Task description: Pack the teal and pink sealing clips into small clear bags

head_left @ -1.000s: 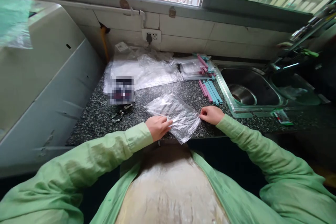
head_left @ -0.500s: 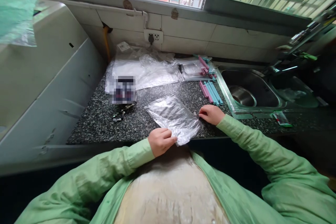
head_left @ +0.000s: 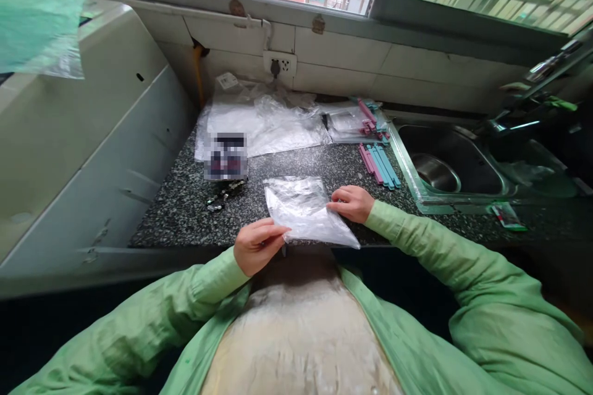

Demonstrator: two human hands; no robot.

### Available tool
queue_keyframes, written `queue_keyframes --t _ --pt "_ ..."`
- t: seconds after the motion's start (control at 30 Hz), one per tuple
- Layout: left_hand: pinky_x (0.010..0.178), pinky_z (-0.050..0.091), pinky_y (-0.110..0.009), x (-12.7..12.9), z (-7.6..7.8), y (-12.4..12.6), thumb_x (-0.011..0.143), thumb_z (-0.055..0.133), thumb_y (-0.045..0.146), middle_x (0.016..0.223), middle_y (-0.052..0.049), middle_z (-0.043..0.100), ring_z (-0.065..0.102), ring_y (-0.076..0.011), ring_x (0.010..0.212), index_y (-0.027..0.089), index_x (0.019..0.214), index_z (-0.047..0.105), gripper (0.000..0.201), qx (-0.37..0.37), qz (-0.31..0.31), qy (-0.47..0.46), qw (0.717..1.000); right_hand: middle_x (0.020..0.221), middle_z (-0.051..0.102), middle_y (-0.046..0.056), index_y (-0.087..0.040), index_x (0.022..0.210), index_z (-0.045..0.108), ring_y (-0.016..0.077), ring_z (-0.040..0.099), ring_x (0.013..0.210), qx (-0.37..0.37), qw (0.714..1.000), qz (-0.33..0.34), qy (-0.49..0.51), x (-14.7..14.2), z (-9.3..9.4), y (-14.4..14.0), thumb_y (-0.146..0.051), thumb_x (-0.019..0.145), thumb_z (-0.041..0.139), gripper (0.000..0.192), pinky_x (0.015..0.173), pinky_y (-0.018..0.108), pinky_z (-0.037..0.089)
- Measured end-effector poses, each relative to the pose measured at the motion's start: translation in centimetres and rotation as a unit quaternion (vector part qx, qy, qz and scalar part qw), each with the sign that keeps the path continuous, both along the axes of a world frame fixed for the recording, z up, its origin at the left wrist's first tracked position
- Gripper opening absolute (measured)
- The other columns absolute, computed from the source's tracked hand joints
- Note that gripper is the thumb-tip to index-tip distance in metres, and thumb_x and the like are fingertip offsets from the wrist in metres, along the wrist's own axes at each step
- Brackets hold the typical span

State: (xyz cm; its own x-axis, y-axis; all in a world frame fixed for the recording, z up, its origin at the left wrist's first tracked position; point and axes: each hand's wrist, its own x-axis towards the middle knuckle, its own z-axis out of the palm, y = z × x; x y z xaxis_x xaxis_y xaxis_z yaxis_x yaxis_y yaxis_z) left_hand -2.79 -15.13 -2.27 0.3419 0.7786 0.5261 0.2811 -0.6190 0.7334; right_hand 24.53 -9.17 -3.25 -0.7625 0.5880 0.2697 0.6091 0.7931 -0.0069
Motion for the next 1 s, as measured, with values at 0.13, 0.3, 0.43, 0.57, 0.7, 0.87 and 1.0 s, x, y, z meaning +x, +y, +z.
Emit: queue_keyframes --t 0.13,0.3,0.43,0.57,0.7,0.87,1.0 --pt "0.04 0.032 -0.019 0.2 0.0 0.5 0.073 0.055 0.029 0.05 0.002 0.047 0.039 -0.0061 0.044 0.015 0.066 0.063 0.017 -0.113 0.06 -0.068 0.989 0.08 0.057 0.006 -0.022 0.08 0.063 0.0133 0.049 0.074 -0.029 0.999 0.013 0.025 0.1 0.0 -0.3 -0.023 0.085 0.033 0.031 0.068 0.027 0.039" --pt "0.04 0.03 -0.02 1.0 0.4 2.1 0.061 0.062 0.043 0.046 0.003 0.046 0.037 -0.0061 0.042 0.015 0.061 0.059 0.028 -0.281 0.15 -0.135 0.938 0.084 0.057 0.008 -0.017 0.089 0.06 0.0152 0.052 0.077 -0.102 0.986 -0.017 0.131 0.1 -0.3 -0.9 -0.033 0.079 0.046 0.024 0.069 0.028 0.043" --pt "0.035 0.021 -0.019 1.2 0.6 3.6 0.056 0.064 0.047 0.04 0.007 0.037 0.028 -0.0033 0.036 0.014 0.062 0.056 0.035 -0.364 0.148 -0.19 0.9 0.074 0.057 0.007 -0.016 0.071 0.059 0.0143 0.052 0.07 -0.153 0.963 -0.064 0.212 -0.5 -0.3 -1.6 -0.035 0.077 0.048 0.023 0.065 0.028 0.044" --pt "0.032 0.014 -0.017 0.7 0.7 4.1 0.052 0.065 0.054 0.038 0.011 0.028 0.022 -0.0018 0.032 0.014 0.079 0.053 0.049 -0.464 0.09 -0.236 0.849 0.059 0.052 0.002 -0.016 0.062 0.058 0.0102 0.046 0.054 -0.243 0.925 -0.124 0.263 -1.3 -0.1 -1.6 -0.034 0.076 0.048 0.025 0.053 0.023 0.04" --pt "0.03 0.01 -0.015 -0.1 0.8 3.9 0.048 0.069 0.051 0.035 0.014 0.025 0.018 -0.0016 0.028 0.014 0.091 0.048 0.06 -0.558 0.038 -0.159 0.814 0.055 0.051 0.0 -0.014 0.062 0.057 0.0084 0.044 0.05 -0.347 0.879 -0.185 0.271 -1.8 0.4 -0.9 -0.032 0.072 0.05 0.022 0.05 0.022 0.037" --pt "0.031 0.014 -0.017 -0.4 0.6 4.2 0.055 0.064 0.039 0.034 0.012 0.03 0.022 -0.0026 0.027 0.014 0.074 0.05 0.034 -0.56 0.044 -0.026 0.827 0.048 0.047 -0.002 -0.014 0.058 0.058 0.0075 0.039 0.047 -0.382 0.87 -0.252 0.181 -2.1 1.1 0.1 -0.031 0.07 0.049 0.023 0.046 0.02 0.03" --pt "0.035 0.021 -0.019 -0.5 0.0 5.2 0.063 0.053 0.032 0.034 0.009 0.033 0.028 -0.0046 0.03 0.015 0.061 0.05 0.017 -0.492 0.065 0.083 0.864 0.048 0.05 -0.002 -0.015 0.056 0.059 0.0082 0.042 0.047 -0.362 0.876 -0.305 0.093 -2.2 1.6 0.2 -0.035 0.071 0.05 0.027 0.046 0.021 0.028"
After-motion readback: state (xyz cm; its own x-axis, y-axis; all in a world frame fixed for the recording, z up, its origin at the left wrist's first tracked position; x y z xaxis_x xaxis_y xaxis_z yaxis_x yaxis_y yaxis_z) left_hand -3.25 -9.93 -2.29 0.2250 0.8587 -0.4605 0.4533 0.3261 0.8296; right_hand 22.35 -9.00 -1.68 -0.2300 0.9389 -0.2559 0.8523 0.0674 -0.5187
